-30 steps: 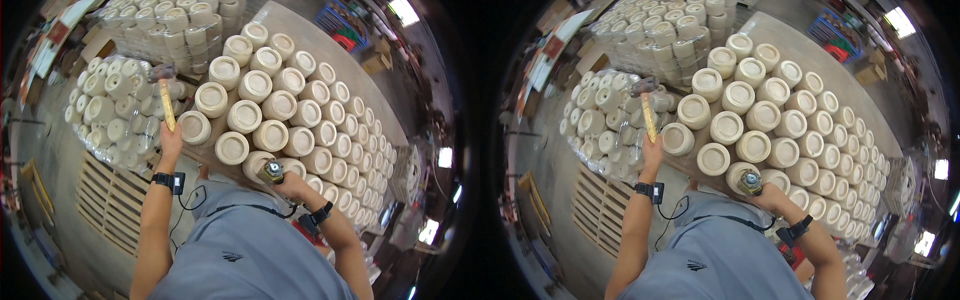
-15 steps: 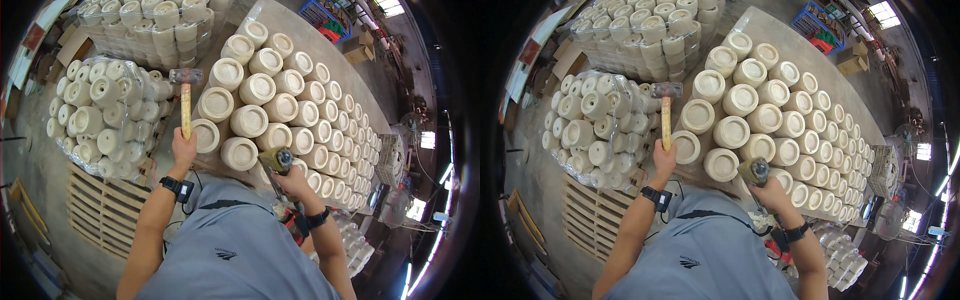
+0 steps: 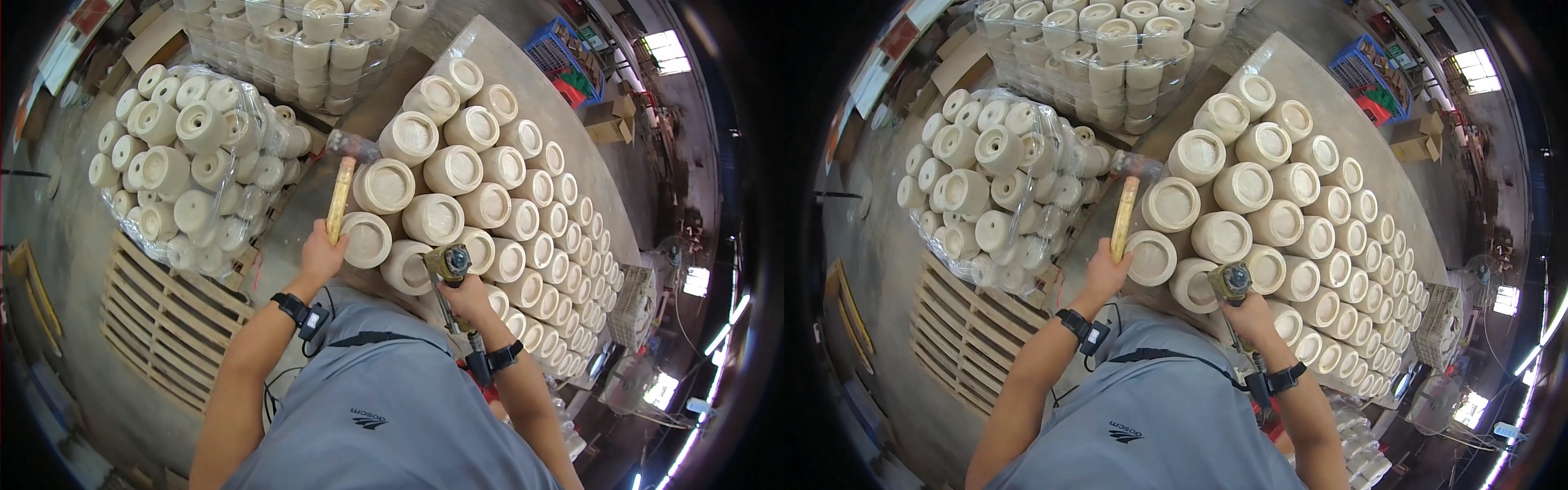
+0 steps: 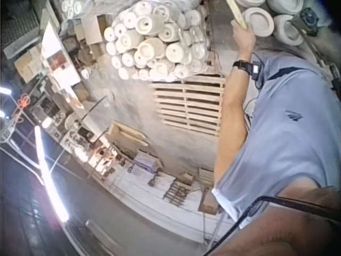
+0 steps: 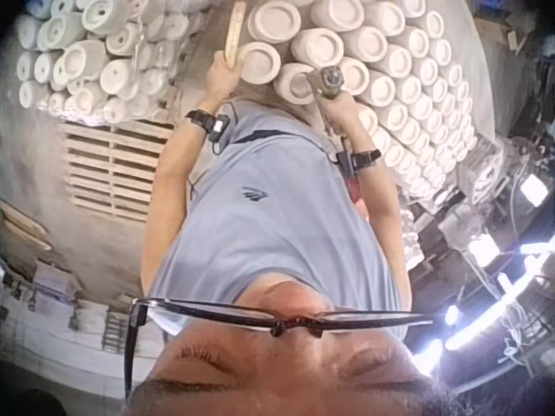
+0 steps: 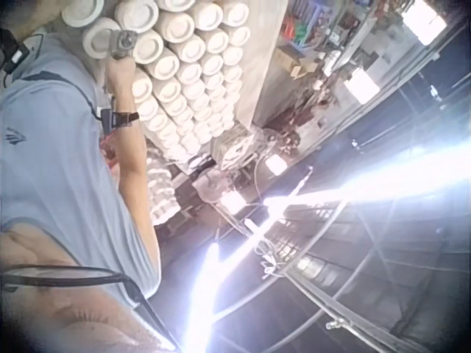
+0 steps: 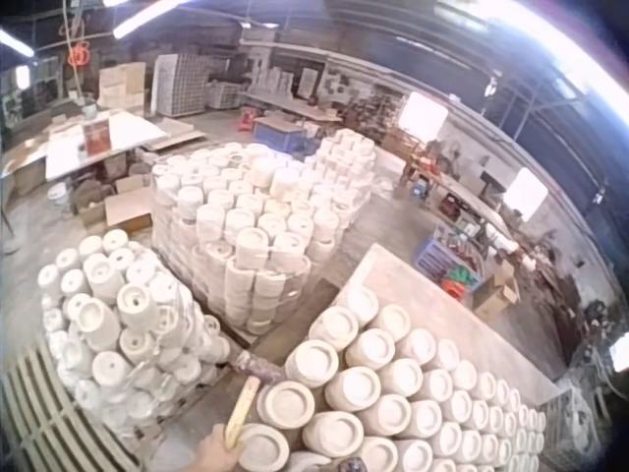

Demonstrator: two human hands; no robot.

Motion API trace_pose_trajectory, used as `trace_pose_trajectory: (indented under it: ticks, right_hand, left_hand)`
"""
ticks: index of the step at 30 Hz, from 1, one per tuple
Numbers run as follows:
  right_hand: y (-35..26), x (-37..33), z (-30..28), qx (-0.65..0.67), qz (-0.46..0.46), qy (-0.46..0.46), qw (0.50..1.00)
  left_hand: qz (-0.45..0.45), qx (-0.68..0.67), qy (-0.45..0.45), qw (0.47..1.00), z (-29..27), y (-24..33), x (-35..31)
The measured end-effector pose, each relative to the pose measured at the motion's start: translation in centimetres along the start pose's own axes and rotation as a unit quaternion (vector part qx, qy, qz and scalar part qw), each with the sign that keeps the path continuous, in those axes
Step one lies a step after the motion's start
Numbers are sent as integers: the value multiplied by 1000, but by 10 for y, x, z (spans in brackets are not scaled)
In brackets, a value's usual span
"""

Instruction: Assembling wooden bases by nailing discs onto them using a pneumatic nail gun and a mallet.

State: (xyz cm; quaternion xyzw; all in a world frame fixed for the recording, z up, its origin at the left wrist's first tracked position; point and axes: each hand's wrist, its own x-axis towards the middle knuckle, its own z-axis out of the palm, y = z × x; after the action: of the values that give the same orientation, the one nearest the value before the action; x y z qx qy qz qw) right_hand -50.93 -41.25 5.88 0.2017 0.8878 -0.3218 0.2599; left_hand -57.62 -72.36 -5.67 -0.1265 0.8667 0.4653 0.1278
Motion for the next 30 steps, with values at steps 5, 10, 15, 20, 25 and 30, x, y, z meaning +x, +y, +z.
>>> trace_pose_trajectory:
  ticks: [5, 10, 15, 20, 25, 30]
  right_hand:
    - [-31, -11, -11, 9, 35, -37, 999]
    - [-47, -28, -21, 20, 94, -107, 990]
    - [-23, -27, -4, -50, 40, -161, 985]
    - [-41, -29, -1, -64, 78, -150, 984]
    - [-36, -28, 0, -58, 89, -137, 985]
    - [-93, -26, -18, -41, 126, -144, 981]
  left_hand:
    - [-20, -35, 21, 999, 11, -15, -3]
    - [-19, -46, -9, 999, 4, -17, 0]
    - [-7, -59, -5, 998, 7, -17, 0]
    - [-26, -53, -4, 998, 2, -15, -2]
    - [-35, -88, -4, 996, 5, -15, -2]
    - [-48, -117, -9, 992, 4, -23, 1]
